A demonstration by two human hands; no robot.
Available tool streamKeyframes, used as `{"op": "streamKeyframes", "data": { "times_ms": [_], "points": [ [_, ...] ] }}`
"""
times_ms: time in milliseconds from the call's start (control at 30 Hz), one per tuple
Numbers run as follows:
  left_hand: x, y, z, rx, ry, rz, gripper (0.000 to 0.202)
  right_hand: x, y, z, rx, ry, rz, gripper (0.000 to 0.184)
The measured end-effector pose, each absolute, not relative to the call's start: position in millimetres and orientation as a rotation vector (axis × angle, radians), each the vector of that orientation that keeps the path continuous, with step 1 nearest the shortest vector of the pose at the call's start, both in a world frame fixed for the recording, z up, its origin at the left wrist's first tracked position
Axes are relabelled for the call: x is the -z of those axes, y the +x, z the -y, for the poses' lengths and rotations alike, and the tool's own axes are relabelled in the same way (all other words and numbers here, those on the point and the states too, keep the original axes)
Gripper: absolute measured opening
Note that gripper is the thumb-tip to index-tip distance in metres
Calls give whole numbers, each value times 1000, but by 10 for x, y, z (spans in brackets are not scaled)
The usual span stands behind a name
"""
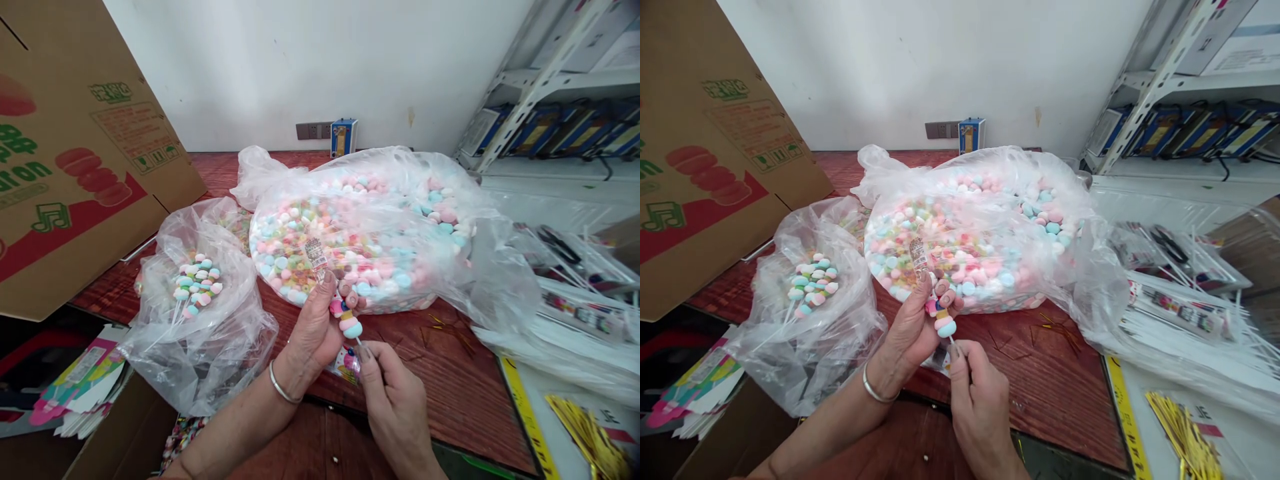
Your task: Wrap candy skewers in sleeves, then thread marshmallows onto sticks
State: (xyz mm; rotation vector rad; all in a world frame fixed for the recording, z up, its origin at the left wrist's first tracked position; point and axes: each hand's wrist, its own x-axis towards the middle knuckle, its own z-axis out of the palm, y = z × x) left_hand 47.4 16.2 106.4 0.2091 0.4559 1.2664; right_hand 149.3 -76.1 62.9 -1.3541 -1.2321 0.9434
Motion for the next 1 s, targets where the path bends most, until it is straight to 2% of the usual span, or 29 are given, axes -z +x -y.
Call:
{"op": "streamKeyframes", "data": {
  "times_ms": [133, 233, 400, 533, 700, 833, 1000],
  "points": [
    [-1030, 524, -87, -1198, 202, -399, 24, -681, 1451, 724, -1605, -1091, 744, 33],
    [-991, 576, -14, -1191, 258, -435, 25, -699, 1415, 650, -1657, -1031, 622, 35],
    [-979, 592, 3, -1187, 286, -511, 29, -706, 1446, 596, -1222, -1316, 1024, 30],
    [-1054, 485, -115, -1192, 204, -519, 30, -648, 1529, 681, -524, -1423, 1571, 18],
    [-1083, 457, -172, -1186, 165, -575, 30, -577, 1559, 726, 219, -1421, 1852, 11],
    [-1097, 476, -195, -1218, 63, -634, 29, -613, 1556, 728, 363, -1363, 1962, 12],
    [-1117, 519, -186, -1239, 81, -662, 28, -632, 1538, 717, 277, -1373, 1923, 11]
  ]
}}
